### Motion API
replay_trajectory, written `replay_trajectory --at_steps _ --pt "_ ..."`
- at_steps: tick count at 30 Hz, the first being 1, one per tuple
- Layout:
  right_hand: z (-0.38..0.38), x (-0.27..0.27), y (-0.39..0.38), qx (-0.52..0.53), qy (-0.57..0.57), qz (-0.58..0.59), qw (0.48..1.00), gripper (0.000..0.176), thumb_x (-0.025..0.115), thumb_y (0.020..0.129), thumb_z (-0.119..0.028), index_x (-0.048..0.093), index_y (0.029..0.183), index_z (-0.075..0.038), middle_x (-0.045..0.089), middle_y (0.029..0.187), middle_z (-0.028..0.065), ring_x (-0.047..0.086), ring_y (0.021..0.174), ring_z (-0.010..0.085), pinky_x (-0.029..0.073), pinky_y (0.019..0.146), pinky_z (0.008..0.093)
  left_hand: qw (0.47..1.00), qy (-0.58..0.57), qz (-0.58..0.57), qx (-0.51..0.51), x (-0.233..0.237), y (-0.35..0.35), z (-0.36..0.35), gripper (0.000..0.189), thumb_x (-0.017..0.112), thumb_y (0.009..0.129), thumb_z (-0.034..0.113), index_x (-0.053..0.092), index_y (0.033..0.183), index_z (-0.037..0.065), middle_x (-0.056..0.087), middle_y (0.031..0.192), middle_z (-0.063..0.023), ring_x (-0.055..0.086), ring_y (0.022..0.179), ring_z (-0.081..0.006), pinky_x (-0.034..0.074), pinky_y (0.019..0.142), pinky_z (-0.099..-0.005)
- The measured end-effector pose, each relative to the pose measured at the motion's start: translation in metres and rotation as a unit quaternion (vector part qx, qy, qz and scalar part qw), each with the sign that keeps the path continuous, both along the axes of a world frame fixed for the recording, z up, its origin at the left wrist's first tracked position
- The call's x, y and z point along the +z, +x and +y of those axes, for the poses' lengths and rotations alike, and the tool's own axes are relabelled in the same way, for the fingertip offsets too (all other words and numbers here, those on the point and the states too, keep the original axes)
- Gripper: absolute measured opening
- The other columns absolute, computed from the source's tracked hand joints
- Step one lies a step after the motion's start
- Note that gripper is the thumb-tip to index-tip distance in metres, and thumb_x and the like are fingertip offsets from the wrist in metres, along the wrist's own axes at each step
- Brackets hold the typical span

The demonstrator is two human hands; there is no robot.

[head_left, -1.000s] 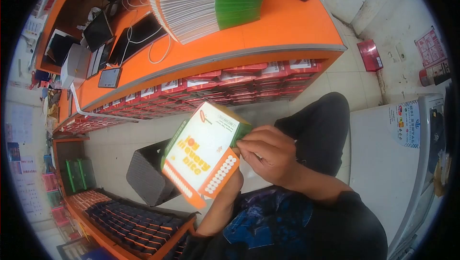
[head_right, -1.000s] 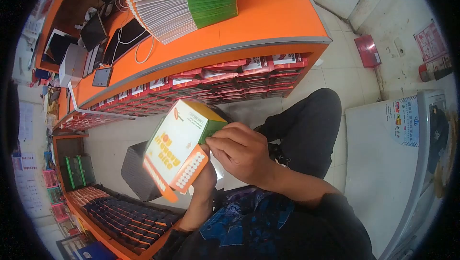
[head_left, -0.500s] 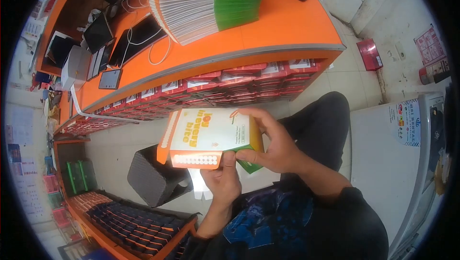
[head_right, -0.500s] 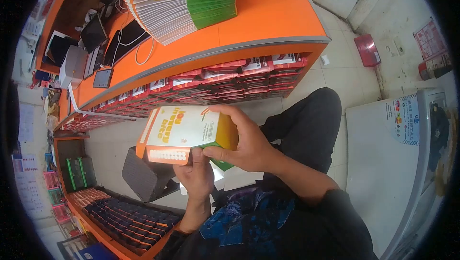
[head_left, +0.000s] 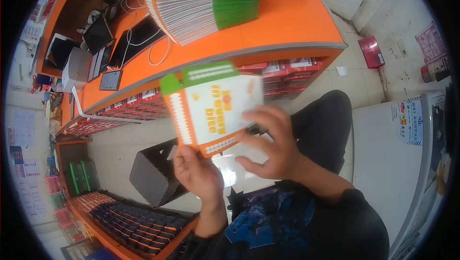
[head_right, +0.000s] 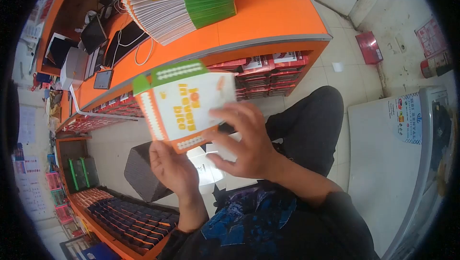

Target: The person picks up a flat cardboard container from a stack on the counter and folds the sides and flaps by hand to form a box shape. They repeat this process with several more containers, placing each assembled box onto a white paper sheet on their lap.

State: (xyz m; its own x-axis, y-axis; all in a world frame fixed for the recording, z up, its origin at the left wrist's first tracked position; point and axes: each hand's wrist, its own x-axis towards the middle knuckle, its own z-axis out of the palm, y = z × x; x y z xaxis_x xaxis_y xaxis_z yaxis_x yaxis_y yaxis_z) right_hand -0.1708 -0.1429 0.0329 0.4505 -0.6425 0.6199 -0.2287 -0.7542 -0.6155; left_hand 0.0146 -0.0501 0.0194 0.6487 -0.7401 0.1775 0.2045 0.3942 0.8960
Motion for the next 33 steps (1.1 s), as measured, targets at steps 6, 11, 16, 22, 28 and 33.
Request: replay_trajectory --at_steps 6,11,16,22,28,33 --pt "-0.003 0.0 0.007 0.017 -0.149 0.013 0.989 0.031 0.082 0.087 -0.013 0.079 0.118 -0.014 0.07 0.122 0.0026 0.066 0.116 0.0229 0.053 0.093 0.0414 0.999 -0.031 -0.012 -0.014 0.02 -0.037 -0.005 0.022 0.051 0.119 0.019 0.055 0.126 -0.001 0.069 0.126 -0.0172 0.069 0.116 -0.0196 0.055 0.104 -0.0369" --pt "-0.001 0.009 0.008 0.045 -0.073 -0.033 0.996 0.03 0.081 0.086 -0.004 0.078 0.116 -0.007 0.072 0.114 0.005 0.071 0.103 0.021 0.058 0.08 0.0349 0.995 -0.031 -0.091 0.002 0.003 -0.032 -0.003 0.016 0.058 0.114 0.01 0.059 0.127 0.001 0.069 0.126 -0.017 0.069 0.117 -0.0205 0.055 0.104 -0.0375" --pt "0.012 0.007 0.013 0.039 0.19 -0.136 0.972 0.022 0.083 0.088 0.002 0.076 0.11 0.0 0.072 0.102 0.0108 0.073 0.083 0.0254 0.06 0.07 0.0366 0.98 -0.002 -0.197 0.036 -0.012 -0.039 -0.004 0.013 0.068 0.105 -0.007 0.064 0.116 -0.001 0.074 0.121 -0.0181 0.073 0.111 -0.0207 0.06 0.097 -0.0352" --pt "0.014 0.007 0.018 0.01 0.153 -0.142 0.978 0.016 0.084 0.088 0.001 0.079 0.103 -0.001 0.073 0.097 0.0103 0.072 0.083 0.025 0.059 0.071 0.0351 0.993 0.012 -0.115 0.039 -0.01 -0.046 -0.005 0.013 0.073 0.102 -0.009 0.067 0.113 -0.005 0.078 0.115 -0.0231 0.077 0.106 -0.0204 0.062 0.093 -0.031" --pt "0.016 0.001 0.02 0.003 0.154 -0.143 0.978 0.017 0.085 0.088 0.001 0.08 0.104 -0.001 0.073 0.098 0.0095 0.072 0.086 0.025 0.058 0.074 0.0355 0.994 0.043 -0.091 0.032 -0.019 -0.048 -0.001 0.009 0.071 0.104 -0.007 0.068 0.113 -0.006 0.079 0.114 -0.0235 0.077 0.104 -0.0181 0.062 0.092 -0.0294" --pt "0.015 -0.002 0.02 -0.001 0.115 -0.14 0.983 0.02 0.086 0.087 0.0 0.081 0.106 -0.001 0.073 0.099 0.0091 0.072 0.088 0.0258 0.058 0.076 0.0372 0.997 0.039 -0.068 0.011 -0.022 -0.052 0.001 0.009 0.068 0.106 -0.008 0.069 0.115 -0.007 0.078 0.118 -0.0227 0.075 0.11 -0.0189 0.06 0.096 -0.0304"
